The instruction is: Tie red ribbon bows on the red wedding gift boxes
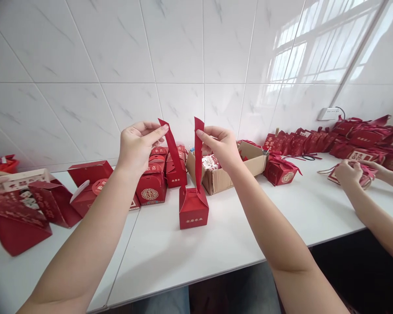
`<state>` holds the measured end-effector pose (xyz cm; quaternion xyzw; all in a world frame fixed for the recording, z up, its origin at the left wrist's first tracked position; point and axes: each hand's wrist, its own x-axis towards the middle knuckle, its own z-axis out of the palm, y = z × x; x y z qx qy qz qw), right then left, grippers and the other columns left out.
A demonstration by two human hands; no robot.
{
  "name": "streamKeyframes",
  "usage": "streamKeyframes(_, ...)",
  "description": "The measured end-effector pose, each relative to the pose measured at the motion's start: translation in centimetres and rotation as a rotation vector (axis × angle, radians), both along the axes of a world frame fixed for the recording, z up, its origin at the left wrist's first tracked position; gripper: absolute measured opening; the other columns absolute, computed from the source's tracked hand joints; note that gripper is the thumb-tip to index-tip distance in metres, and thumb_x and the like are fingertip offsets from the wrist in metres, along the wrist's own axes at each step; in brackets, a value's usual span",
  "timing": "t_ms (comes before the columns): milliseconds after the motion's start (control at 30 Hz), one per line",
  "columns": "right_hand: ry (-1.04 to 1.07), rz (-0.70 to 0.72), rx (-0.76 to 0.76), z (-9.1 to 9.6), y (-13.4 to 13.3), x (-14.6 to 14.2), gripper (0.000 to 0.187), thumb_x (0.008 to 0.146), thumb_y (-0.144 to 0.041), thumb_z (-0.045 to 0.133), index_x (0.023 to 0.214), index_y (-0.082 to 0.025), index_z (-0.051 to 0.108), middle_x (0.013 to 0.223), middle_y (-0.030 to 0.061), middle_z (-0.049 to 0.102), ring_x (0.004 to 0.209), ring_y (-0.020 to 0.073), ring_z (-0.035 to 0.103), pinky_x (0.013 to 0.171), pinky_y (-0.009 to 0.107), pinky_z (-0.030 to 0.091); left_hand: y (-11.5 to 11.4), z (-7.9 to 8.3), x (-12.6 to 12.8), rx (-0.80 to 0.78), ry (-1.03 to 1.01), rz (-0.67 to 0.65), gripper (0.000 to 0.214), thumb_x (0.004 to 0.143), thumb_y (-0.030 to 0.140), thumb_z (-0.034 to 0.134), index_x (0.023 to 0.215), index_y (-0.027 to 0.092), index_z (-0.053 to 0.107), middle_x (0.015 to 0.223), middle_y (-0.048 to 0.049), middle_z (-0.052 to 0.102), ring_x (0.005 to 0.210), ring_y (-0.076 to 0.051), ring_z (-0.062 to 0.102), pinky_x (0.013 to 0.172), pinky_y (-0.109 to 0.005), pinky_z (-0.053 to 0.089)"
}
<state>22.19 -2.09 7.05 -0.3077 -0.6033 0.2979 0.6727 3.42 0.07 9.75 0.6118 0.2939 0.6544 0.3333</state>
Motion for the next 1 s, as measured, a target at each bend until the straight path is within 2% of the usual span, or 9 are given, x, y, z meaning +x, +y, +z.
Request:
streamKeyframes(233,-0.033,-0.017,-0.013,0.23,-0.75,0.04,0.016,0.073,-0.031,0.072,0.075,-0.016,0.069,0.062,-0.0028,0.059,0.05,0.0041,0.049,0.047,0.018,0.042,0.19,0.23,-0.11,0.086,-0.005,-0.028,0.017,0.064,0.023,0.078,0.067,0.016,0.063,0.065,0.0007,0.062,0.057,-0.007,0.055,0.05,-0.018,0.044)
streamKeyframes(533,-0.077,-0.057,-0.074,-0.01,-0.92,-0.34,0.02,0.073,-0.036,0.07,0.076,-0.016,0.068,0.064,-0.001,0.059,0.053,0.0061,0.049,0.051,0.021,0.042,-0.04,0.74,-0.05,0.077,0.011,-0.04,0.015,0.064,0.023,0.078,0.067,0.016,0.064,0.06,0.0014,0.06,0.053,-0.007,0.051,0.05,-0.019,0.042)
streamKeyframes(767,-0.063,-0.059,-0.054,0.04,-0.68,-0.09,0.019,0.075,-0.037,0.068,0.075,-0.018,0.07,0.063,-0.002,0.058,0.051,0.0053,0.045,0.048,0.021,0.037,-0.02,0.98,-0.08,0.063,0.054,-0.041,0.016,0.064,0.024,0.078,0.068,0.016,0.065,0.062,0.0005,0.062,0.056,-0.008,0.054,0.052,-0.02,0.044)
streamKeyframes(1000,-0.012,-0.023,-0.047,0.19,-0.37,-0.14,0.02,0.074,-0.038,0.069,0.071,-0.019,0.068,0.066,-0.0013,0.062,0.052,0.006,0.049,0.048,0.021,0.038,-0.04,0.88,0.09,0.019,0.092,-0.025,0.019,0.063,0.028,0.079,0.069,0.017,0.065,0.069,-0.0015,0.066,0.062,-0.01,0.058,0.053,-0.02,0.045)
